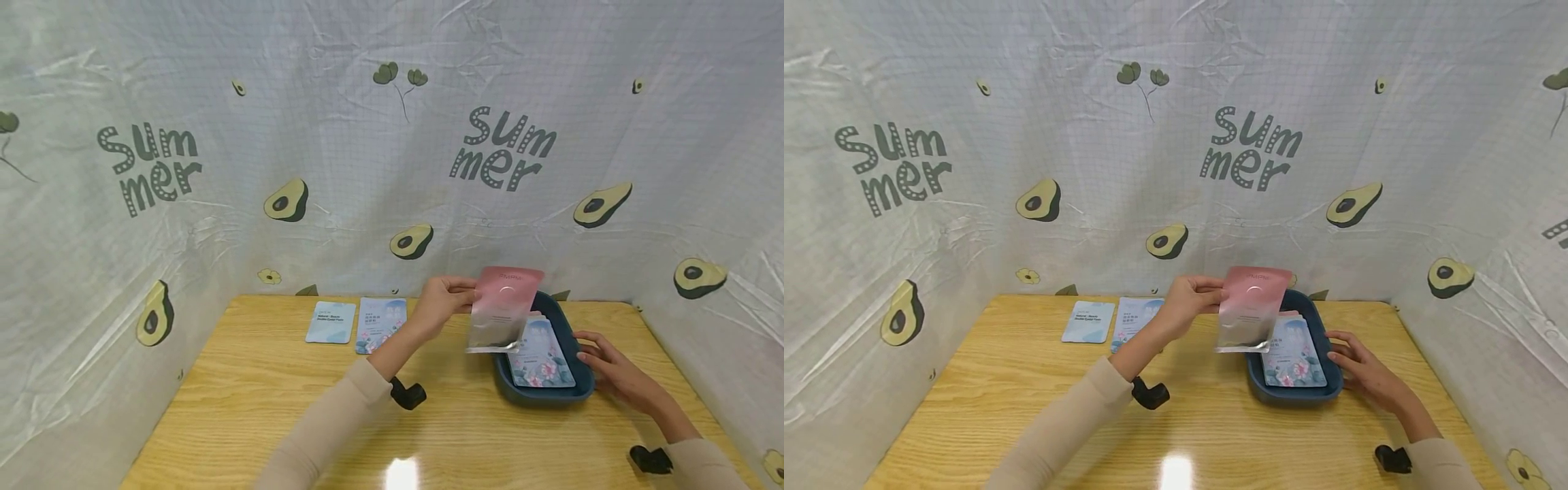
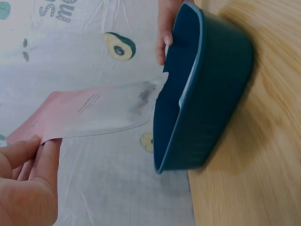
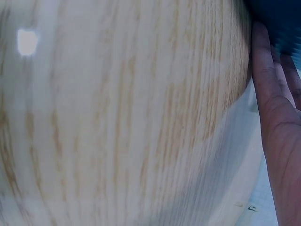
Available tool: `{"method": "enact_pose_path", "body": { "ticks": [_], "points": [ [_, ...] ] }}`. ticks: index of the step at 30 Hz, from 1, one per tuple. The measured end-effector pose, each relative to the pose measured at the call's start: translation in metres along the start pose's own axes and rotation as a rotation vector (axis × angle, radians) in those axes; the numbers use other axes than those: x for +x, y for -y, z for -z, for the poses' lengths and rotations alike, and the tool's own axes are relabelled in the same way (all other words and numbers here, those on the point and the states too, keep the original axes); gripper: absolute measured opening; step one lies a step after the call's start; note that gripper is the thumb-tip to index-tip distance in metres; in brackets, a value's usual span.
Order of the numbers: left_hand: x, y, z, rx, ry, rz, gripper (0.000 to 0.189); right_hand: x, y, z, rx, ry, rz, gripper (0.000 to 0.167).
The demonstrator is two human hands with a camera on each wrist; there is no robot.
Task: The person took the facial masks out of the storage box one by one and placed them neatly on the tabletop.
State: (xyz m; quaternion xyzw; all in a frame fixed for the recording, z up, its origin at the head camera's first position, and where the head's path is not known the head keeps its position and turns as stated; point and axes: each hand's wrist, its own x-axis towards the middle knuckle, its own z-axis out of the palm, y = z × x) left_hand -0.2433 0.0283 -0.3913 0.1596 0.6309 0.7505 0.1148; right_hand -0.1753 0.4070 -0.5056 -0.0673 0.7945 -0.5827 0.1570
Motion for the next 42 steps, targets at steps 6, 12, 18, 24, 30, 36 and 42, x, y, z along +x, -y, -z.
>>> {"method": "enact_pose_path", "body": {
  "ticks": [6,12,18,24,30,36,42],
  "points": [
    [-0.005,-0.006,0.019,0.043,-0.019,-0.009,0.025,0.000,-0.003,0.000,0.019,0.010,0.003,0.056],
    [-0.007,-0.009,0.036,0.086,-0.045,0.003,0.025,0.000,-0.007,0.000,0.032,0.015,0.007,0.055],
    [-0.008,-0.003,0.050,0.101,-0.084,0.039,0.026,-0.001,-0.008,-0.001,0.026,0.014,0.008,0.055],
    [-0.008,0.004,0.063,0.132,-0.113,0.067,0.027,-0.002,-0.006,-0.003,0.024,0.011,0.003,0.056],
    [-0.005,0.012,0.071,0.123,-0.145,0.100,0.027,-0.003,-0.007,-0.003,0.014,0.008,0.003,0.056],
    [-0.003,0.024,0.076,0.119,-0.176,0.135,0.028,-0.003,-0.005,-0.001,-0.010,0.003,0.001,0.056],
    [-0.001,0.040,0.082,0.137,-0.230,0.161,0.029,-0.003,-0.005,-0.001,0.014,0.018,0.020,0.054]
  ]
}}
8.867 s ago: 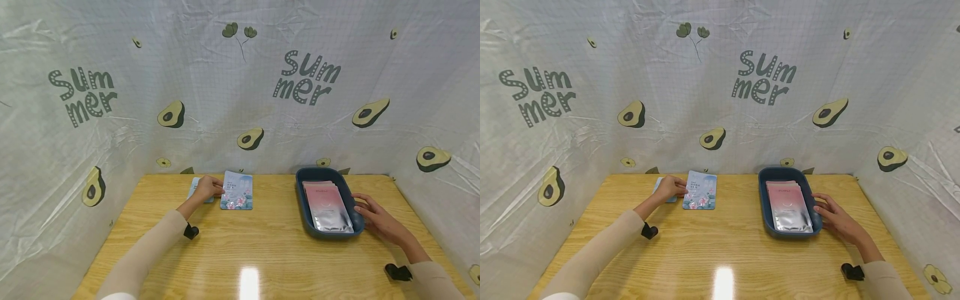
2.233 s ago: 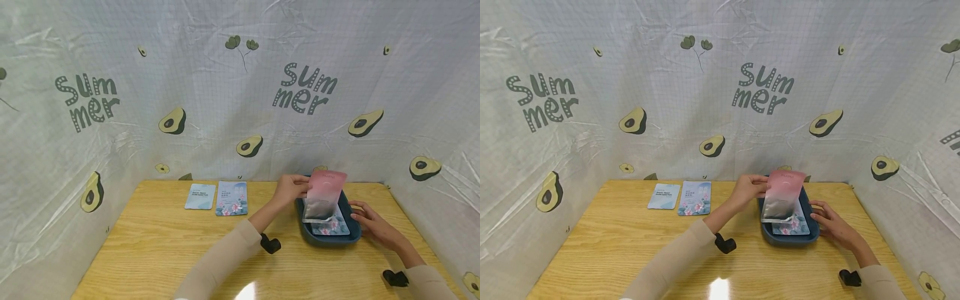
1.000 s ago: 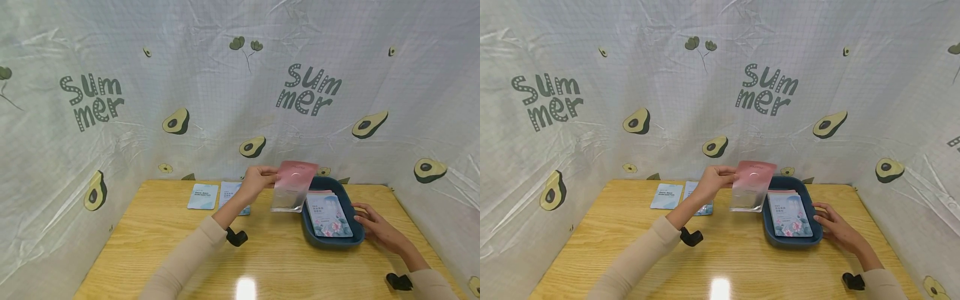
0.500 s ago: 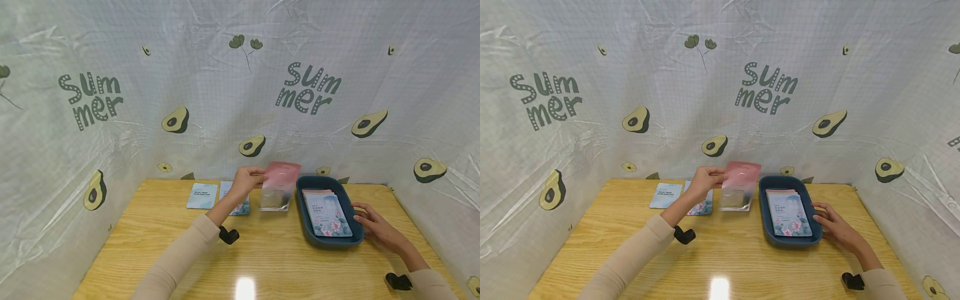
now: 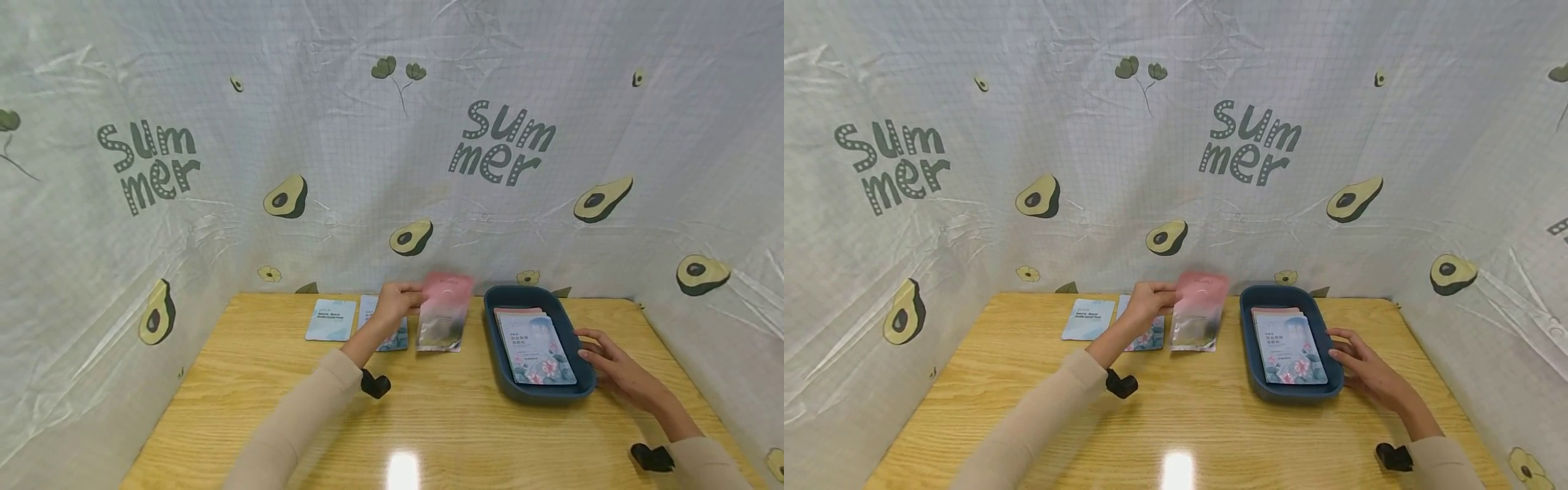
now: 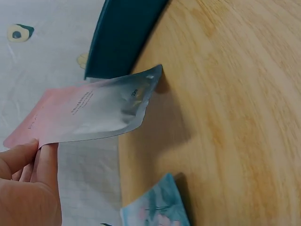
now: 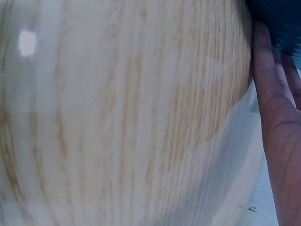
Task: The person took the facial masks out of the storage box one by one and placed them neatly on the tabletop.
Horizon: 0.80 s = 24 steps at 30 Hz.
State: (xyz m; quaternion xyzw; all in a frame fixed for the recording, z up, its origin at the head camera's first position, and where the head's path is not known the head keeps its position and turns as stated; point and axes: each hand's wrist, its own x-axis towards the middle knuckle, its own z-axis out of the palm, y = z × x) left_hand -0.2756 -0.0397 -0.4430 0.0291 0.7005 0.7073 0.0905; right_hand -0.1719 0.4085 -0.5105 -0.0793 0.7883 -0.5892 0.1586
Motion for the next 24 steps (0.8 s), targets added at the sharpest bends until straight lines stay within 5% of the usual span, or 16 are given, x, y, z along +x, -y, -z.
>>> {"method": "enact_pose_path", "body": {
  "ticks": [9,16,24],
  "points": [
    [0.019,0.031,-0.002,0.177,-0.080,-0.042,0.022,-0.001,0.004,0.002,-0.001,0.003,-0.004,0.055],
    [0.030,0.038,0.001,0.333,-0.142,-0.015,0.019,0.006,0.004,0.001,0.008,0.003,-0.016,0.056],
    [0.035,0.048,0.007,0.398,-0.126,0.025,0.018,0.006,0.003,0.003,-0.054,-0.022,-0.061,0.057]
  ]
}}
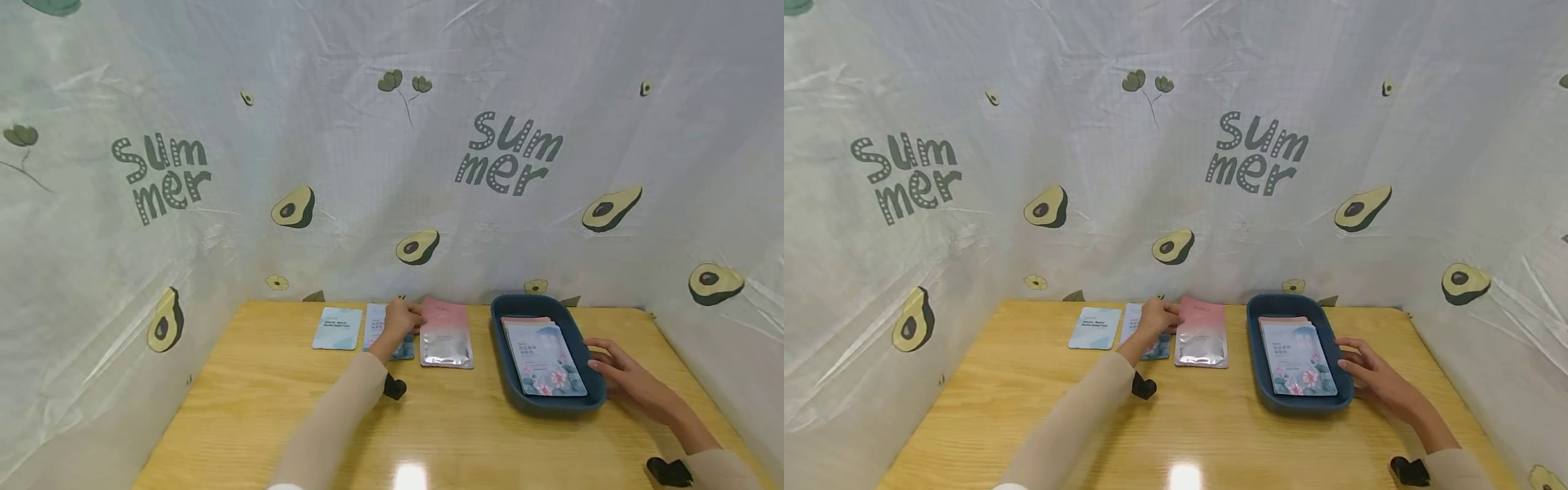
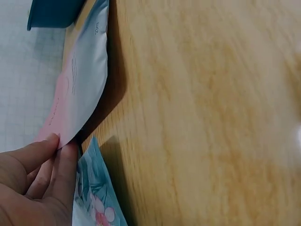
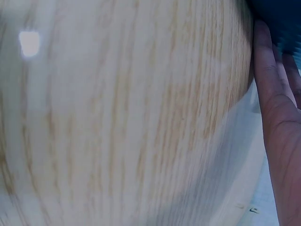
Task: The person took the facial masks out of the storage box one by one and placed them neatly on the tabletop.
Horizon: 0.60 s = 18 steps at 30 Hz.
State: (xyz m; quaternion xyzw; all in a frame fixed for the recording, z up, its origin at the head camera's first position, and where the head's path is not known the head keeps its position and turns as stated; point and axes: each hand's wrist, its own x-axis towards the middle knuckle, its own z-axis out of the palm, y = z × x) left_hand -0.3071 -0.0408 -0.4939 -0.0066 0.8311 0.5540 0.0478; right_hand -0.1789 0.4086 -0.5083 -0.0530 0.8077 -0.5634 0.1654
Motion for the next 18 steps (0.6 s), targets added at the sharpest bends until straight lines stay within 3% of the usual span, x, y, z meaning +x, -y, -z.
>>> {"method": "enact_pose_path", "body": {
  "ticks": [12,16,18],
  "points": [
    [0.0068,0.0069,-0.0012,-0.022,-0.008,0.067,0.007,-0.0019,0.0006,-0.0014,0.025,0.006,-0.026,0.057],
    [0.0043,0.0044,-0.0014,0.011,-0.011,0.035,0.008,-0.0027,0.0005,-0.0019,0.034,0.011,-0.030,0.058],
    [0.0023,0.0026,-0.0017,0.063,-0.014,-0.014,0.009,-0.0037,0.0009,-0.0020,0.029,0.008,-0.028,0.057]
  ]
}}
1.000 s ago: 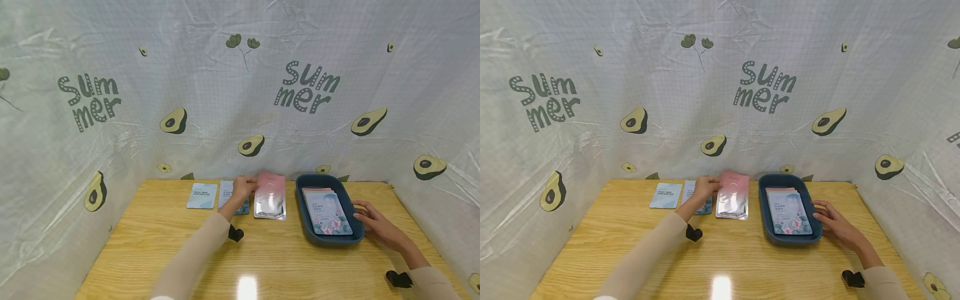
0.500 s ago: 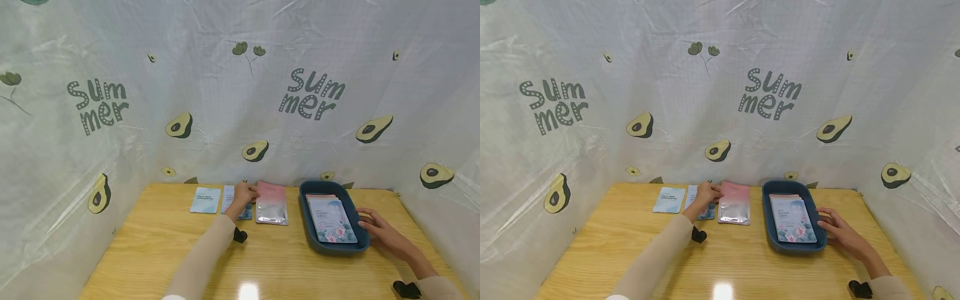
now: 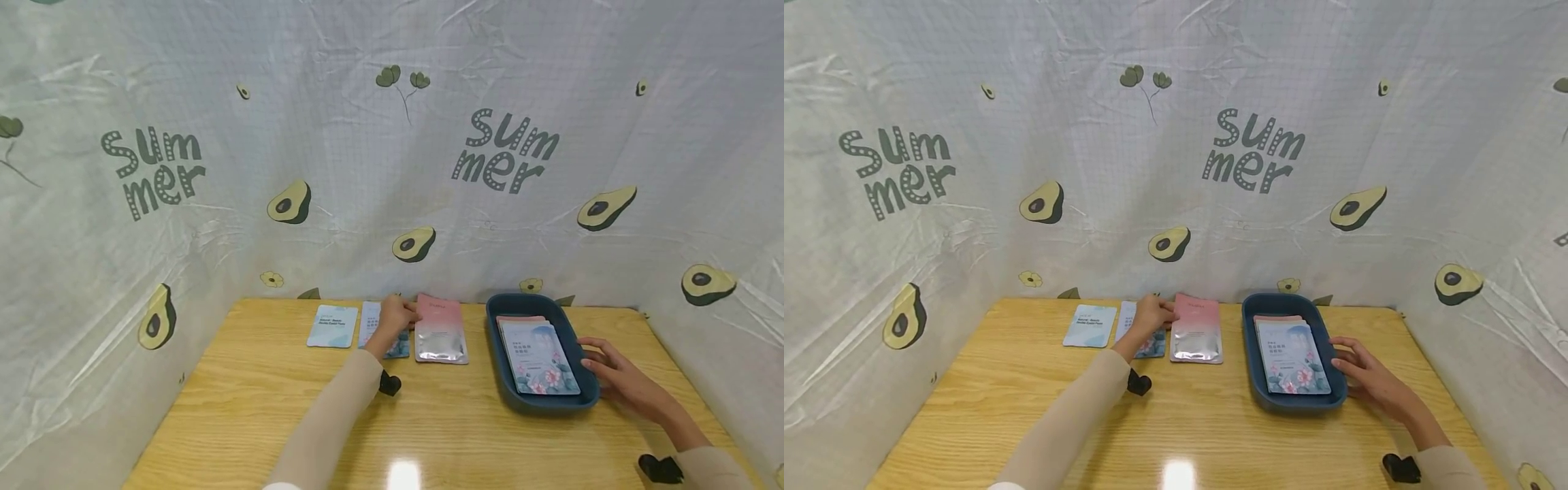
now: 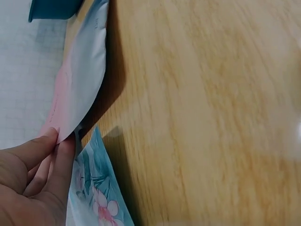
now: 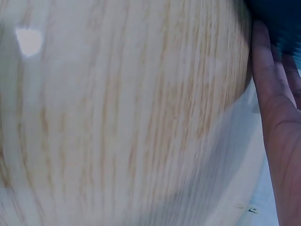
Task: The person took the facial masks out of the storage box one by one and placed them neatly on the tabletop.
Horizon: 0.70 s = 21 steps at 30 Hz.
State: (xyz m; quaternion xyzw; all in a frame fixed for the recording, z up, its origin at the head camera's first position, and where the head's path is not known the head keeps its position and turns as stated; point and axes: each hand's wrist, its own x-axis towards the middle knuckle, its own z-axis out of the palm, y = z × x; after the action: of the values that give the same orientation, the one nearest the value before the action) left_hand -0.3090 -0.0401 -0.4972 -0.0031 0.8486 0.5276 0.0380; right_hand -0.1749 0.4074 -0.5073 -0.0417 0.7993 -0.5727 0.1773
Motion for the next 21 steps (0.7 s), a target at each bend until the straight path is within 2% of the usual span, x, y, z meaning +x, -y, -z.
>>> {"method": "enact_pose_path", "body": {
  "ticks": [3,10,16,21],
  "points": [
    [-0.002,-0.003,0.002,0.094,-0.016,-0.066,0.009,0.000,0.001,-0.001,-0.005,-0.004,0.013,0.057],
    [-0.004,-0.009,0.001,0.185,-0.002,-0.085,0.012,-0.004,-0.001,0.000,-0.008,-0.014,0.022,0.057],
    [-0.006,-0.015,0.007,0.392,-0.024,-0.304,0.021,-0.003,-0.002,0.001,-0.023,-0.018,0.028,0.057],
    [-0.013,-0.032,0.004,0.374,0.000,-0.453,0.023,-0.003,0.000,0.000,-0.019,-0.015,0.037,0.056]
  ]
}}
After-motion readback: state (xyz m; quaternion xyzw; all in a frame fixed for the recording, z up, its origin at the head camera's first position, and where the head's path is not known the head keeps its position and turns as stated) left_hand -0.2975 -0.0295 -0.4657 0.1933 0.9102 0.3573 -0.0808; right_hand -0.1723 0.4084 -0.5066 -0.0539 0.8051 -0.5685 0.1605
